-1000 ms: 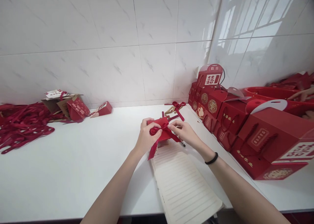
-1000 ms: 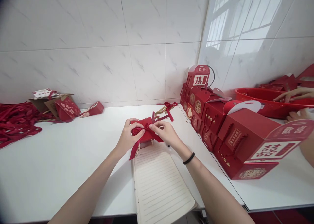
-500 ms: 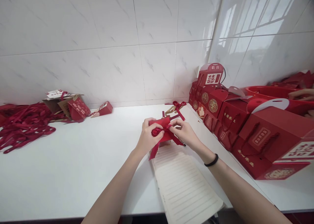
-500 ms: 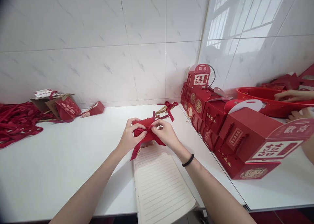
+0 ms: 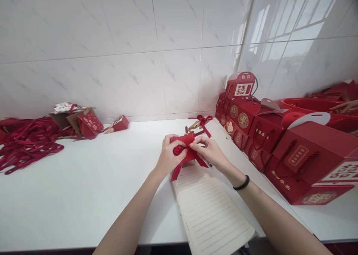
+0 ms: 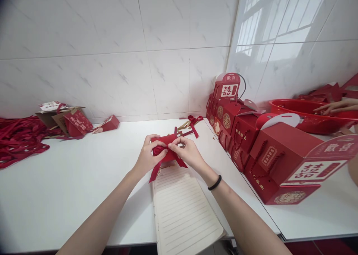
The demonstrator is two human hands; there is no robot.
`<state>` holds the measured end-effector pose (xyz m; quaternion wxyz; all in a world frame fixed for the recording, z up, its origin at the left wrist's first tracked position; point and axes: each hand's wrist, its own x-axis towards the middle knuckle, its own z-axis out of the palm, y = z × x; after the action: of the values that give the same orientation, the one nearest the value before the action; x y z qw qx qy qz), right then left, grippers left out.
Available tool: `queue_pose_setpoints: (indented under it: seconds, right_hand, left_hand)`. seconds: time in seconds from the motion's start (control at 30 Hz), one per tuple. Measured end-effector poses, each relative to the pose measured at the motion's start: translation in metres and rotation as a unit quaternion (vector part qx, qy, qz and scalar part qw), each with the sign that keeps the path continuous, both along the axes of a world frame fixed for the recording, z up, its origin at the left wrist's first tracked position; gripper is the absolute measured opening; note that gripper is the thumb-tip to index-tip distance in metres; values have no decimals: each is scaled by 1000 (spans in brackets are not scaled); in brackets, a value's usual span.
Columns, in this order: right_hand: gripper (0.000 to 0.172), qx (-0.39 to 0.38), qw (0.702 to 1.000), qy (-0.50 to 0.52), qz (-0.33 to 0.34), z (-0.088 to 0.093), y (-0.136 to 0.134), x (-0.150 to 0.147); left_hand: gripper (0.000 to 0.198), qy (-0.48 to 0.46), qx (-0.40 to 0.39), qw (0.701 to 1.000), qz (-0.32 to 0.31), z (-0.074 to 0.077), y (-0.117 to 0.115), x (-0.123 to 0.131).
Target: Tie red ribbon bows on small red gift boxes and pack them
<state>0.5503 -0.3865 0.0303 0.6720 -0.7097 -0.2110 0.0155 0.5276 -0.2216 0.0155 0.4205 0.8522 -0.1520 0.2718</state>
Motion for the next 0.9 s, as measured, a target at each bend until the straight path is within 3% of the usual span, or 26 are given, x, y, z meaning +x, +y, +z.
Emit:
queue_pose_setpoints:
  seconds: [0.23,0.57,0.9]
  right_hand:
    - [25,-64,993,-57,-82,-5,0,2]
    - [6,-133,975,-149,-100,-12,2,2]
    - [8,-201,955,-162,-143,-13,2,-2]
  left_hand:
    - [8,-3,7,1000,6,-1,0,0]
    - [9,-17,12,1000,-1,-2,-1,0]
    - [8,-44,26,999,-10,-3,-4,-2]
